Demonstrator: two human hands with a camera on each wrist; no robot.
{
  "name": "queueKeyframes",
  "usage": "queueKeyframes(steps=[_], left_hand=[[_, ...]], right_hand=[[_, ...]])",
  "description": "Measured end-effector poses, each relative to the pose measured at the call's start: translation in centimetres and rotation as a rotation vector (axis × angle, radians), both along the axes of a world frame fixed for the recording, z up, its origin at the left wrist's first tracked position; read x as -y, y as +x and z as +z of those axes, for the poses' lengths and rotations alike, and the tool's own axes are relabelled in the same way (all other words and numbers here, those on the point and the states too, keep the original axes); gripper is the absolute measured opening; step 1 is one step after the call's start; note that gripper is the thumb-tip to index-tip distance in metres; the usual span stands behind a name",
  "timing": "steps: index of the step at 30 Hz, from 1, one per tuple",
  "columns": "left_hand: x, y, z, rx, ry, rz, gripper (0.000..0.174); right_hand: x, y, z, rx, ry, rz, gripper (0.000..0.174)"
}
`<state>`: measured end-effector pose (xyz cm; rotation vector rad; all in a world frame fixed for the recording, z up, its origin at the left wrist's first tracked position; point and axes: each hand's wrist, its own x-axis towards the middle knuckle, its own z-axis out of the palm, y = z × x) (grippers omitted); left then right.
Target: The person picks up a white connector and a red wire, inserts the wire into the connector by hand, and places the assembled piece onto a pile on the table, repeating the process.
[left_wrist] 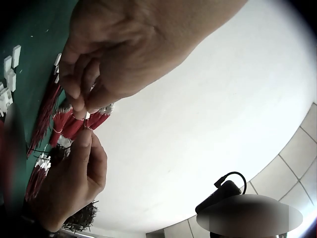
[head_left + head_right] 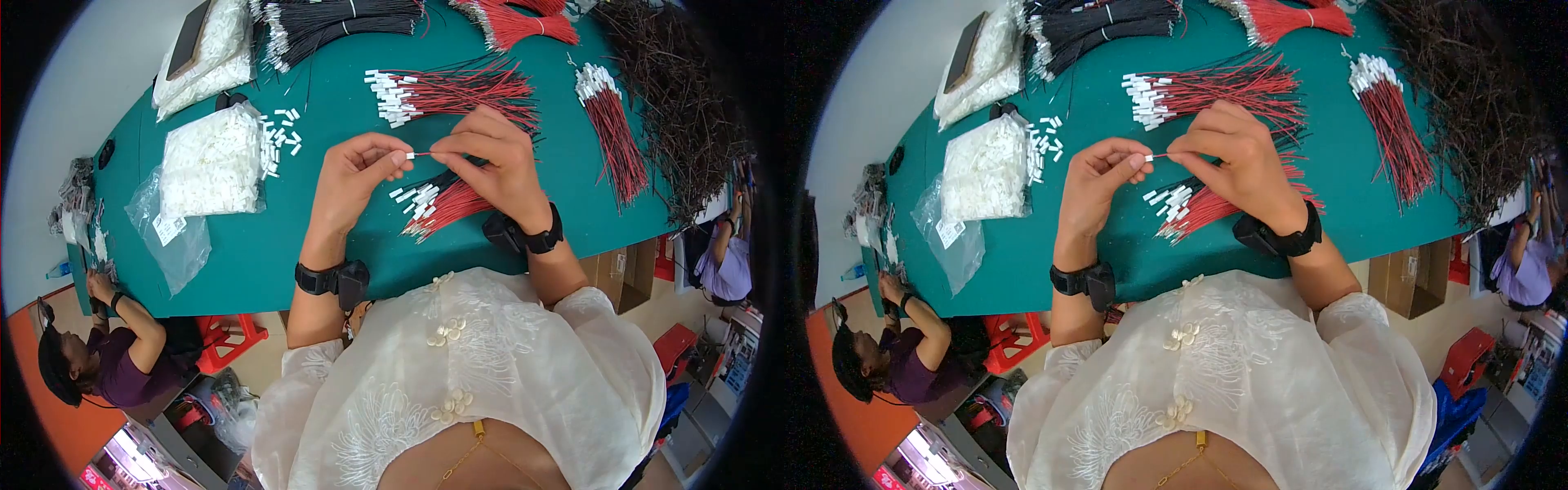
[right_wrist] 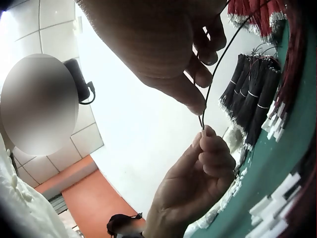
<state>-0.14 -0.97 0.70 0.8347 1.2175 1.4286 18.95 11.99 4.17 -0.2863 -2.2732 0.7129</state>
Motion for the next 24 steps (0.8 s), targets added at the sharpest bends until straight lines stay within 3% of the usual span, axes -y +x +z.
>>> queueKeyframes(steps=[24], left_hand=[[-0.3, 0.8, -0.2, 0.056, -0.002, 0.037, 0.015]], right_hand=[[0.3, -0.5, -0.6, -0.007, -0.173, 0.059, 0.016]])
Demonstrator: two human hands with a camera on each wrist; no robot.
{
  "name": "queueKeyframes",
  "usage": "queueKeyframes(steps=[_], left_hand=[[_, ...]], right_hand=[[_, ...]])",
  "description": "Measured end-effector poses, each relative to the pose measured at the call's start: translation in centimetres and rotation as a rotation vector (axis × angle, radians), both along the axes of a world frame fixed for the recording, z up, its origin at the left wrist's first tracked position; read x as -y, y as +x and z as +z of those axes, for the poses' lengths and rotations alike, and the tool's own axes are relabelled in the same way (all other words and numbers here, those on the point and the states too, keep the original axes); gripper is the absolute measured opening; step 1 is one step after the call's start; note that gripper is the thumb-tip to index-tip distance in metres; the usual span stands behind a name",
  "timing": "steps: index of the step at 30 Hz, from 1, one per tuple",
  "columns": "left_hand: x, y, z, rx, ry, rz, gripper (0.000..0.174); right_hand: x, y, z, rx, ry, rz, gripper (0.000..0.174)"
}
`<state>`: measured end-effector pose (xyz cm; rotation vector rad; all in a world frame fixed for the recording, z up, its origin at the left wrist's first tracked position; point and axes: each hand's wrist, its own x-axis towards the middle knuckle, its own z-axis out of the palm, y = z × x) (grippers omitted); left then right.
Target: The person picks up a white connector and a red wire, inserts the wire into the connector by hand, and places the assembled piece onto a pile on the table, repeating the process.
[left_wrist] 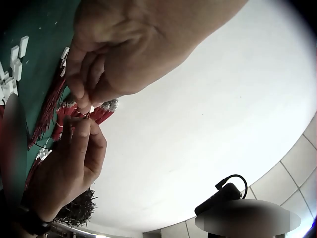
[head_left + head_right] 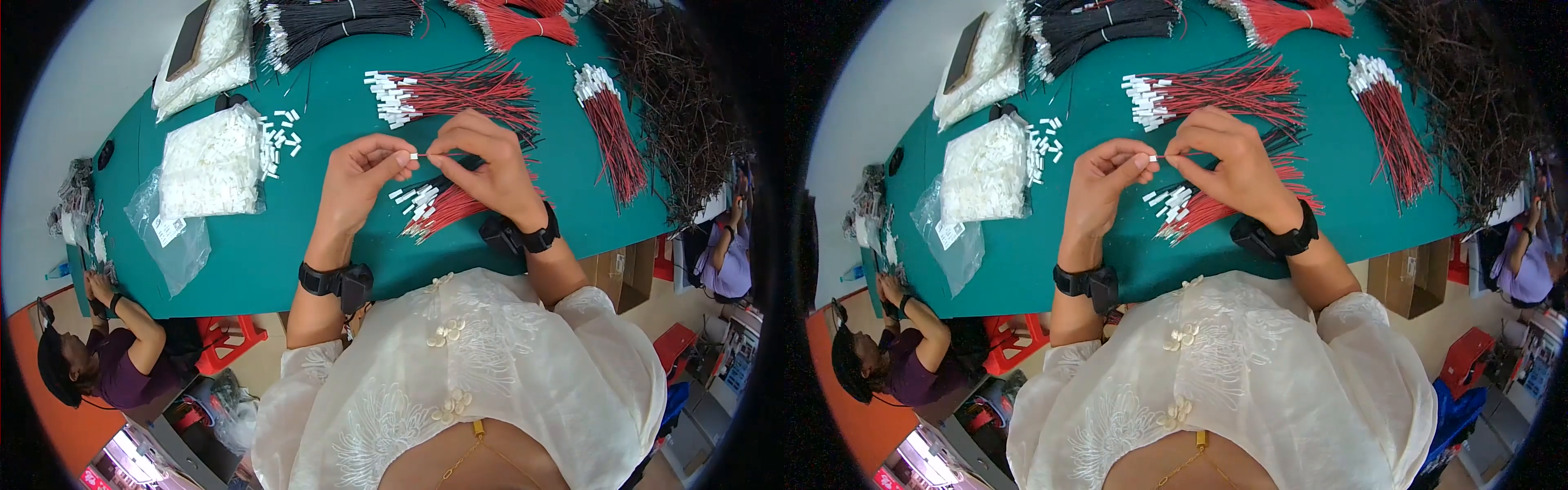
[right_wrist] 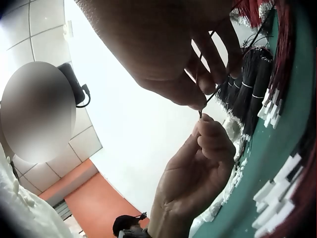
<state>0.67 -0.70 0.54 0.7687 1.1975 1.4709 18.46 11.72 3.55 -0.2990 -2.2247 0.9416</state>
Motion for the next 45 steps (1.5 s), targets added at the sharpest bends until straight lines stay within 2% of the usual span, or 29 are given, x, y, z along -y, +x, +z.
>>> queueKeyframes(steps=[5, 8, 11, 15, 17, 19, 20, 21, 22, 23, 24, 25, 26, 28, 30, 33, 37, 40, 42, 45], left_hand=[[0.0, -0.1, 0.0, 0.0, -0.004, 0.002, 0.015], [0.1, -0.1, 0.2, -0.033, -0.003, 0.006, 0.015], [0.2, -0.3, 0.2, -0.089, 0.007, 0.022, 0.015], [0.0, -1.0, 0.0, -0.15, -0.029, 0.116, 0.016], [-0.7, -0.2, 0.9, -0.051, 0.02, 0.213, 0.014], [-0.7, 0.0, 0.9, 0.001, 0.042, 0.253, 0.013], [-0.4, -0.3, 0.6, -0.269, 0.007, 0.211, 0.013], [-0.1, -0.7, 0.4, -0.54, -0.026, 0.172, 0.013], [0.2, -1.0, 0.4, -0.812, -0.061, 0.133, 0.014], [0.5, -1.3, 0.4, -0.815, -0.061, 0.134, 0.014], [0.9, -1.5, 0.4, -0.877, -0.077, 0.014, 0.014], [1.1, -1.5, 0.4, -0.934, -0.091, -0.11, 0.015], [1.2, -1.4, 0.4, -0.99, -0.105, -0.234, 0.016], [1.3, -1.1, 0.4, -1.051, -0.081, -0.238, 0.016], [1.4, -1.0, 0.2, -1.171, -0.039, -0.244, 0.017], [1.4, -0.9, -0.2, -1.177, -0.05, -0.256, 0.015], [0.9, -0.7, -0.1, -1.112, -0.101, -0.197, 0.013], [1.2, -0.6, 0.1, -1.118, -0.1, -0.149, 0.012], [1.3, -0.4, 0.2, -1.194, -0.038, -0.128, 0.012], [1.0, -0.7, -0.1, -1.171, -0.076, -0.142, 0.012]], right_hand=[[0.0, -0.2, -0.1, -0.072, 0.071, -0.018, 0.013], [0.1, 0.7, 0.2, 0.162, -0.165, 0.007, 0.011], [0.1, 0.8, 0.6, 0.153, -0.131, -0.025, 0.01], [-1.0, 1.4, 1.4, 0.186, -0.102, -0.11, 0.01], [-1.8, 1.2, 1.1, 0.207, -0.1, -0.15, 0.01], [-3.1, 0.4, 0.4, 0.06, 0.242, -0.326, 0.01], [-3.3, 0.3, 0.2, -0.015, 0.417, -0.412, 0.01], [-3.4, 0.6, 0.2, -0.015, 0.42, -0.412, 0.01], [-3.5, 1.1, 0.2, 0.046, 0.356, -0.306, 0.01], [-3.5, 1.7, 0.2, 0.106, 0.292, -0.201, 0.01], [-3.4, 2.1, 0.1, 0.168, 0.225, -0.097, 0.009], [-3.0, 2.3, 0.1, 0.17, 0.225, -0.1, 0.009], [-2.6, 2.3, 0.1, 0.333, 0.184, 0.028, 0.008], [-1.8, 2.2, -0.1, 0.649, 0.098, 0.295, 0.007], [-1.0, 1.9, -0.6, 0.676, 0.117, 0.291, 0.008], [-0.5, 2.0, -1.6, 0.741, 0.156, 0.268, 0.011], [-0.7, 1.8, -2.1, 0.615, 0.162, 0.303, 0.009], [-1.3, 1.8, -1.0, 0.508, 0.047, 0.359, 0.01], [-1.6, 1.9, -0.4, 0.504, -0.022, 0.368, 0.01], [-1.8, 1.8, 0.2, 0.496, -0.168, 0.386, 0.012]])
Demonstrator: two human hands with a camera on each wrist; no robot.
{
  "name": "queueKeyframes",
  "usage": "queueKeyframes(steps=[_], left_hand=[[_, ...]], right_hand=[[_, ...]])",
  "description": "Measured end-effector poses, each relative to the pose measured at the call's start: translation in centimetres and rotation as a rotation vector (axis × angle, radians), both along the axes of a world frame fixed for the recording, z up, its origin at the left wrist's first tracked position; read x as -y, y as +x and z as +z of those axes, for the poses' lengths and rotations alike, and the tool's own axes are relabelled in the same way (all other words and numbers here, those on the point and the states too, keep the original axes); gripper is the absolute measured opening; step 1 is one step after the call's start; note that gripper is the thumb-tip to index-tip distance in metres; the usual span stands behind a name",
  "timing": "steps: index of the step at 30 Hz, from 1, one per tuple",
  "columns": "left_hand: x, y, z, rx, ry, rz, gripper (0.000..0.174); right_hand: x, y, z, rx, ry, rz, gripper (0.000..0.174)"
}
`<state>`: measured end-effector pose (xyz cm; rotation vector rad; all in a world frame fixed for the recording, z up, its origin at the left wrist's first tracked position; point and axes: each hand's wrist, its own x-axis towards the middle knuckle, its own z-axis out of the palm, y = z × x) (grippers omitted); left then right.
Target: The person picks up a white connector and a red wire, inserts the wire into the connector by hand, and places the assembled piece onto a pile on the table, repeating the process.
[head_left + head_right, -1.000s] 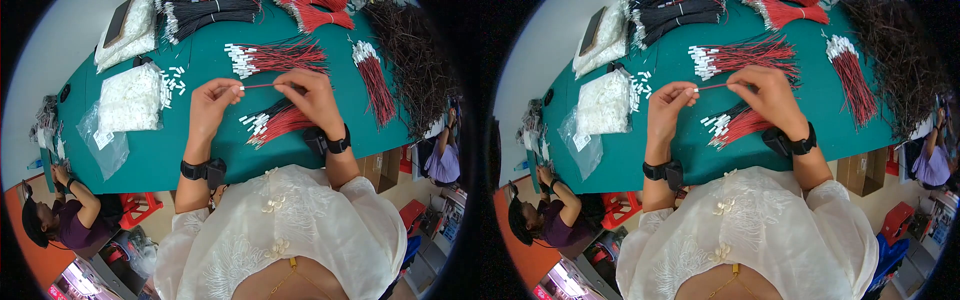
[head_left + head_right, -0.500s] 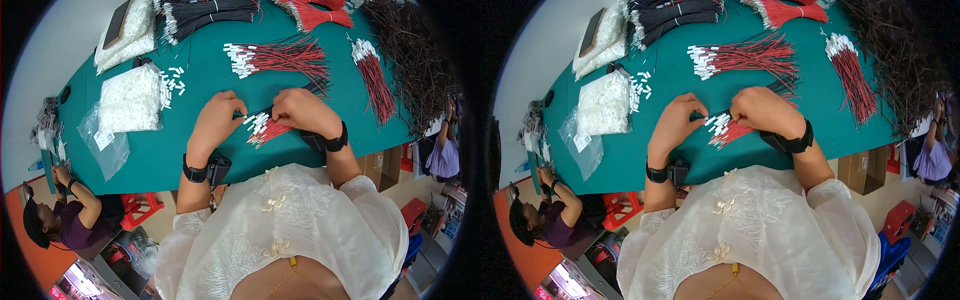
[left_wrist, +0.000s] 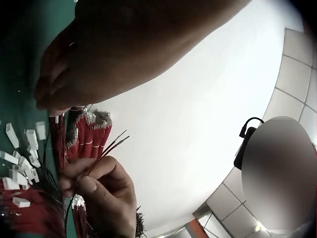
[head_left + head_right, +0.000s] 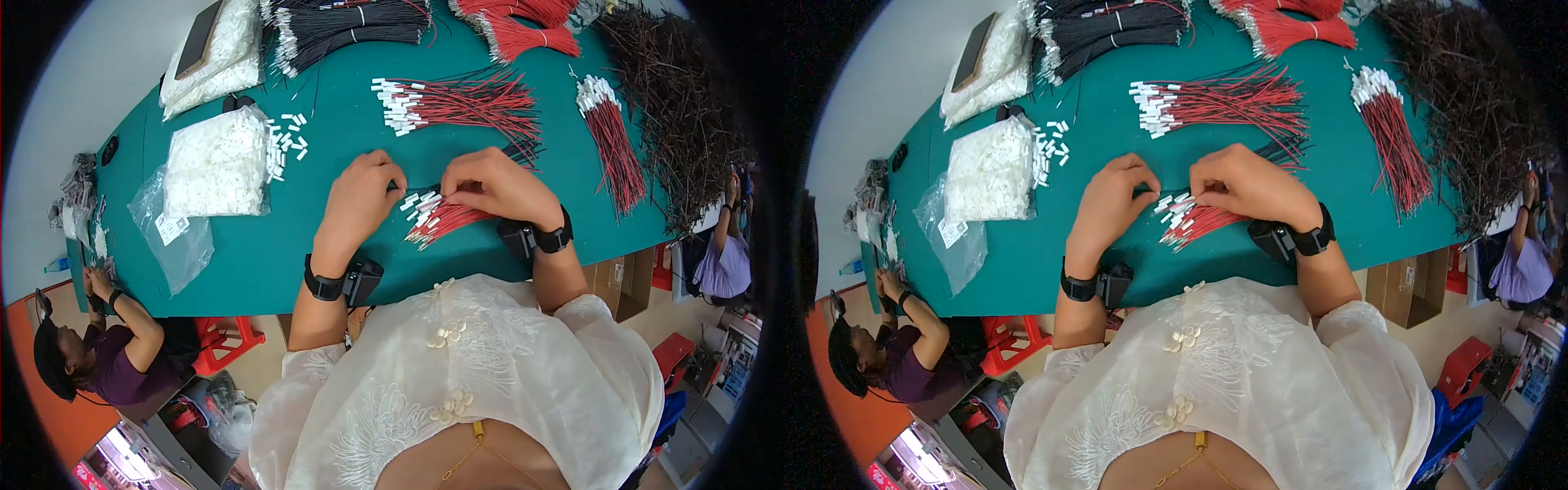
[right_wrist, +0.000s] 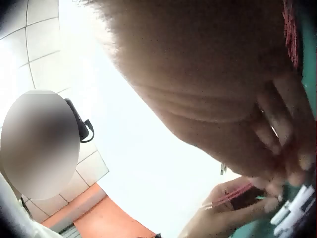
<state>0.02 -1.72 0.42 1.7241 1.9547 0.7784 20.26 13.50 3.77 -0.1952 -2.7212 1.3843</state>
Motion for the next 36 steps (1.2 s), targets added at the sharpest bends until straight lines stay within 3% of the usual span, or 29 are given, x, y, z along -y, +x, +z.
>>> queueKeyframes(steps=[2, 5, 6, 8, 13, 16, 23, 28, 31, 36], left_hand=[[-0.2, 0.0, 0.2, 0.014, -0.024, 0.0, 0.012], [-0.4, -0.1, 0.9, 0.47, 0.002, 0.201, 0.013], [-0.4, -0.2, 0.7, 0.469, 0.001, 0.202, 0.013], [-0.5, -0.3, 0.4, 0.703, 0.059, 0.219, 0.015], [-0.6, -0.2, 0.7, 0.996, 0.135, 0.221, 0.018], [-0.6, -0.2, 0.5, 1.038, 0.152, 0.21, 0.018], [-0.6, 0.0, 0.9, 1.04, 0.184, 0.218, 0.017], [-0.7, 0.1, 0.6, 0.953, 0.191, 0.242, 0.015], [-0.7, 0.1, 0.3, 0.928, 0.202, 0.258, 0.015], [-0.7, 0.3, 0.4, 0.923, 0.224, 0.261, 0.017]], right_hand=[[0.1, -0.1, 0.1, -0.025, -0.097, -0.07, 0.01], [0.0, 0.0, 0.1, -0.08, -0.117, -0.113, 0.009], [-0.1, 0.0, 0.1, -0.126, -0.086, -0.121, 0.008], [-0.1, 0.0, 0.2, -0.173, -0.055, -0.127, 0.008], [0.7, 0.0, 0.9, -0.14, -0.2, -0.326, 0.007], [1.3, -0.4, 1.1, -0.209, -0.227, -0.436, 0.005], [1.2, -0.3, 0.9, -0.353, 0.037, -0.46, 0.016], [1.8, -0.7, 1.0, -0.353, 0.014, -0.524, 0.014], [1.8, -1.4, 0.0, -0.512, -0.011, -0.545, 0.013], [2.2, -1.3, 0.4, -0.48, 0.013, -0.558, 0.014]])
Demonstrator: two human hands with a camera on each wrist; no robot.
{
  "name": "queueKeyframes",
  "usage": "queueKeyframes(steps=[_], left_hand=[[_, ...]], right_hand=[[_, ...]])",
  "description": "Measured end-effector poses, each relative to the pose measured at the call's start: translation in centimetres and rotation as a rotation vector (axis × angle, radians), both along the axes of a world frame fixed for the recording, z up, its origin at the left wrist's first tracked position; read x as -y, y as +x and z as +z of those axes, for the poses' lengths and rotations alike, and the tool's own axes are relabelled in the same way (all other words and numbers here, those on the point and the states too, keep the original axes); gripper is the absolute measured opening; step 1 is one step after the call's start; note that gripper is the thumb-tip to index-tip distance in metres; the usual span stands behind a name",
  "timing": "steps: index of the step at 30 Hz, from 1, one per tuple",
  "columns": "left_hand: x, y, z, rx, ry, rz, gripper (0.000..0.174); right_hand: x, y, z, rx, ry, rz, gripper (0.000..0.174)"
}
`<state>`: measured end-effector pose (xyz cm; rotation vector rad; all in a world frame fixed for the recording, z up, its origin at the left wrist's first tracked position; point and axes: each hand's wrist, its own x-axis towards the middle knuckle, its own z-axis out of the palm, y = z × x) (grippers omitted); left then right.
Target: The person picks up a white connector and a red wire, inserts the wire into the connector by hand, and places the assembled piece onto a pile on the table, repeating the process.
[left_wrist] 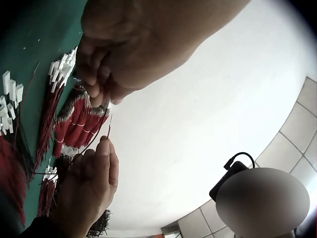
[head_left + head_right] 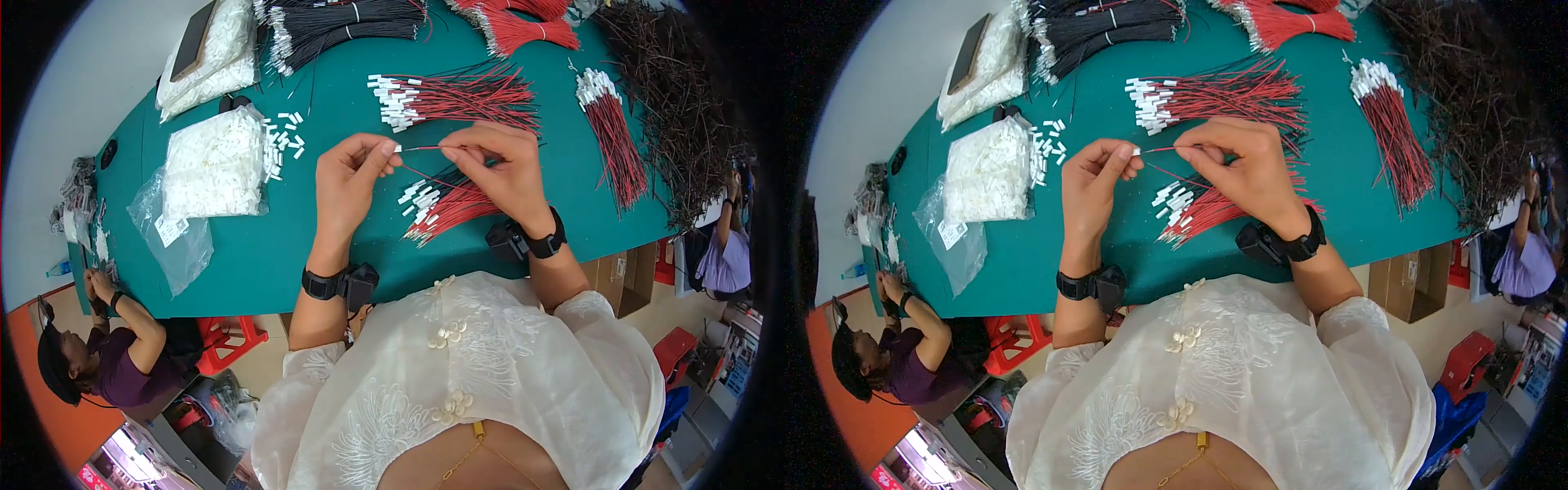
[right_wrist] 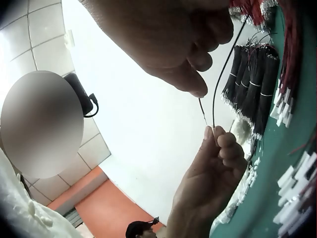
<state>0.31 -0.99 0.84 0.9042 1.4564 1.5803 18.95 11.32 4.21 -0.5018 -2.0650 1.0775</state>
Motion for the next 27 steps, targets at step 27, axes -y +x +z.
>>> queueKeyframes(steps=[27], left_hand=[[0.01, 0.4, 0.31, 0.109, -0.003, -0.066, 0.018]], right_hand=[[0.04, -0.16, 0.16, 0.035, 0.06, -0.026, 0.016]])
